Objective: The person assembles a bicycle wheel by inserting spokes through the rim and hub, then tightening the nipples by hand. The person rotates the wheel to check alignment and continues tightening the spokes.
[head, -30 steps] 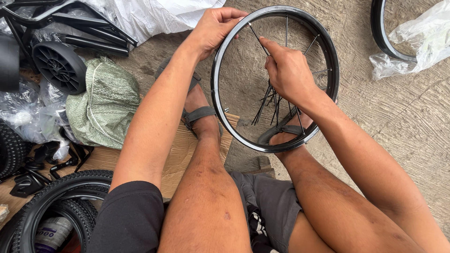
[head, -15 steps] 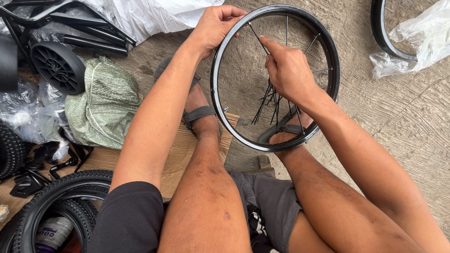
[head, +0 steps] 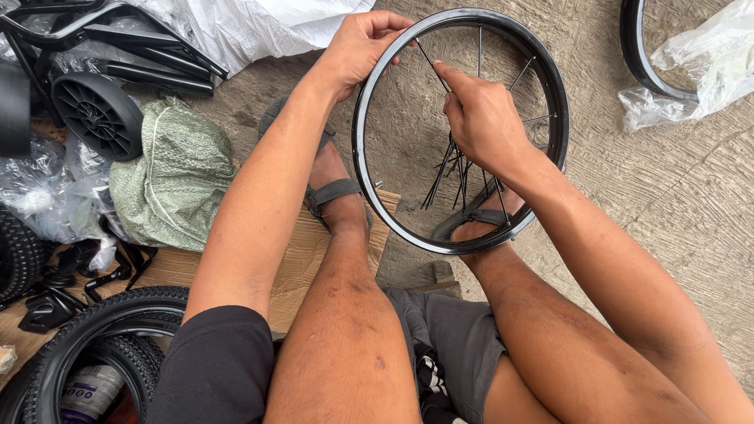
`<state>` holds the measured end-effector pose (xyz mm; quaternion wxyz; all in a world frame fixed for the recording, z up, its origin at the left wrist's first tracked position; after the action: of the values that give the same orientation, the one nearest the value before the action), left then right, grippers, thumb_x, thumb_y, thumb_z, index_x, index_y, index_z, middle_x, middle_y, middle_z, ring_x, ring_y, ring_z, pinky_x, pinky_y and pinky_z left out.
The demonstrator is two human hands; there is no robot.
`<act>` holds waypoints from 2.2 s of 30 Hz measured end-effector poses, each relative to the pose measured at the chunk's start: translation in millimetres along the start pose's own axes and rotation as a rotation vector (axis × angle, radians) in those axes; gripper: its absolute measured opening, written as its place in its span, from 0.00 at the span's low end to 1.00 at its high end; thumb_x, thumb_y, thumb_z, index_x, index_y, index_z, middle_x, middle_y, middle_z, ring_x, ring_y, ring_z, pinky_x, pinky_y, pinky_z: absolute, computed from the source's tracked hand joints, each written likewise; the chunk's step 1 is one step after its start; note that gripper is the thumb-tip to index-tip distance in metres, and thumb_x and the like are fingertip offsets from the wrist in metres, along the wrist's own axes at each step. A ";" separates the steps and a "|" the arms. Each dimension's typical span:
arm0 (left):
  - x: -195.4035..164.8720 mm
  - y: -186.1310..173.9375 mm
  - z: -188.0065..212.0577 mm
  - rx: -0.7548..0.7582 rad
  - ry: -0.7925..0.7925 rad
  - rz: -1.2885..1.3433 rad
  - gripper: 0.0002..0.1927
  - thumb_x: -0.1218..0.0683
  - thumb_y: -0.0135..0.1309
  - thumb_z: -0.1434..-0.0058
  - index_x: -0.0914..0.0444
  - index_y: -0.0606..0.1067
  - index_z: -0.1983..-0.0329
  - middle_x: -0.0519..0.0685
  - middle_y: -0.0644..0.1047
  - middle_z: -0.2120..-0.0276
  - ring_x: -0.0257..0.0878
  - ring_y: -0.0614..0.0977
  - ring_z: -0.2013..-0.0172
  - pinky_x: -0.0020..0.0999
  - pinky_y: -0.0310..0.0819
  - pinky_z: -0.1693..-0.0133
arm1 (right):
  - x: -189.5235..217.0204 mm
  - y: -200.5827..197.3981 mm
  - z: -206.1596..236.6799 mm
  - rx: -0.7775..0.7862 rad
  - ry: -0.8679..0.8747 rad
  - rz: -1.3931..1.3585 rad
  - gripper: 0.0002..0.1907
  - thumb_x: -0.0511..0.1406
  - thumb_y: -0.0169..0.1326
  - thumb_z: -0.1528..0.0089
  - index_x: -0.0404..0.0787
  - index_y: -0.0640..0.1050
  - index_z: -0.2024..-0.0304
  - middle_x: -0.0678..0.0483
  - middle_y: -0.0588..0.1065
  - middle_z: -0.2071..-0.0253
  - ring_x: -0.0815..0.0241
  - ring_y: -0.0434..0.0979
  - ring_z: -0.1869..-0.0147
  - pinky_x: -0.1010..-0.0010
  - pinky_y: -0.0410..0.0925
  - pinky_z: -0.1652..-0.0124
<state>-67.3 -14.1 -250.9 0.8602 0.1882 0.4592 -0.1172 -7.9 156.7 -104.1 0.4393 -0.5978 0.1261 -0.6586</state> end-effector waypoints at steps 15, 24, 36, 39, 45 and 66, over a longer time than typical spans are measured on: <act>-0.2 -3.8 1.1 -0.013 0.021 -0.068 0.12 0.54 0.58 0.31 0.61 0.82 0.47 0.42 0.83 0.65 0.24 0.81 0.70 0.18 0.77 0.70 | 3.7 -2.4 0.9 -0.006 -0.047 -0.020 0.23 0.24 0.49 0.35 0.27 0.73 0.37 0.37 0.78 0.65 0.43 0.80 0.66 0.54 0.72 0.62; 0.9 -0.9 2.9 -0.026 -0.006 0.016 0.12 0.55 0.58 0.31 0.62 0.81 0.47 0.42 0.83 0.66 0.24 0.79 0.72 0.18 0.73 0.74 | 4.0 -1.9 0.6 0.003 -0.035 -0.020 0.23 0.24 0.48 0.36 0.28 0.74 0.37 0.37 0.78 0.66 0.42 0.81 0.65 0.54 0.72 0.62; -0.7 -7.9 3.8 -0.005 -0.002 -0.004 0.13 0.55 0.58 0.31 0.63 0.80 0.46 0.44 0.84 0.66 0.25 0.83 0.71 0.18 0.79 0.73 | 4.4 -0.4 -0.5 -0.004 -0.042 -0.012 0.22 0.24 0.49 0.35 0.27 0.74 0.37 0.36 0.78 0.65 0.42 0.80 0.66 0.54 0.72 0.63; -2.5 -6.8 2.9 -0.001 -0.022 -0.015 0.13 0.55 0.58 0.31 0.63 0.81 0.46 0.44 0.83 0.66 0.25 0.83 0.71 0.18 0.78 0.73 | 1.9 1.4 -0.7 0.020 0.008 -0.009 0.23 0.24 0.49 0.35 0.28 0.74 0.37 0.36 0.78 0.67 0.42 0.80 0.67 0.54 0.72 0.64; -1.9 -6.8 4.2 -0.003 -0.012 0.013 0.13 0.55 0.58 0.32 0.63 0.81 0.46 0.43 0.84 0.64 0.25 0.82 0.71 0.18 0.77 0.73 | 1.7 1.5 -1.0 0.000 -0.014 -0.016 0.23 0.25 0.49 0.35 0.28 0.73 0.37 0.37 0.78 0.66 0.41 0.80 0.66 0.53 0.71 0.63; 0.5 -6.0 9.9 0.016 -0.111 0.162 0.15 0.54 0.60 0.33 0.63 0.80 0.45 0.43 0.84 0.61 0.24 0.81 0.71 0.17 0.75 0.75 | 6.4 -0.9 -2.0 0.013 -0.022 -0.038 0.24 0.24 0.47 0.36 0.29 0.73 0.36 0.39 0.78 0.66 0.45 0.81 0.67 0.56 0.72 0.64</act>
<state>-61.8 -23.8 -247.6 0.8895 0.2246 0.3933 -0.0611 -9.5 151.9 -99.7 0.4320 -0.6045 0.1055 -0.6610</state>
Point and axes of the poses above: each hand's wrist, its own z-axis away from the middle knuckle, its own y-axis out of the palm, x = y × z, the point moved 5 cm from there along -z, towards the middle knuckle
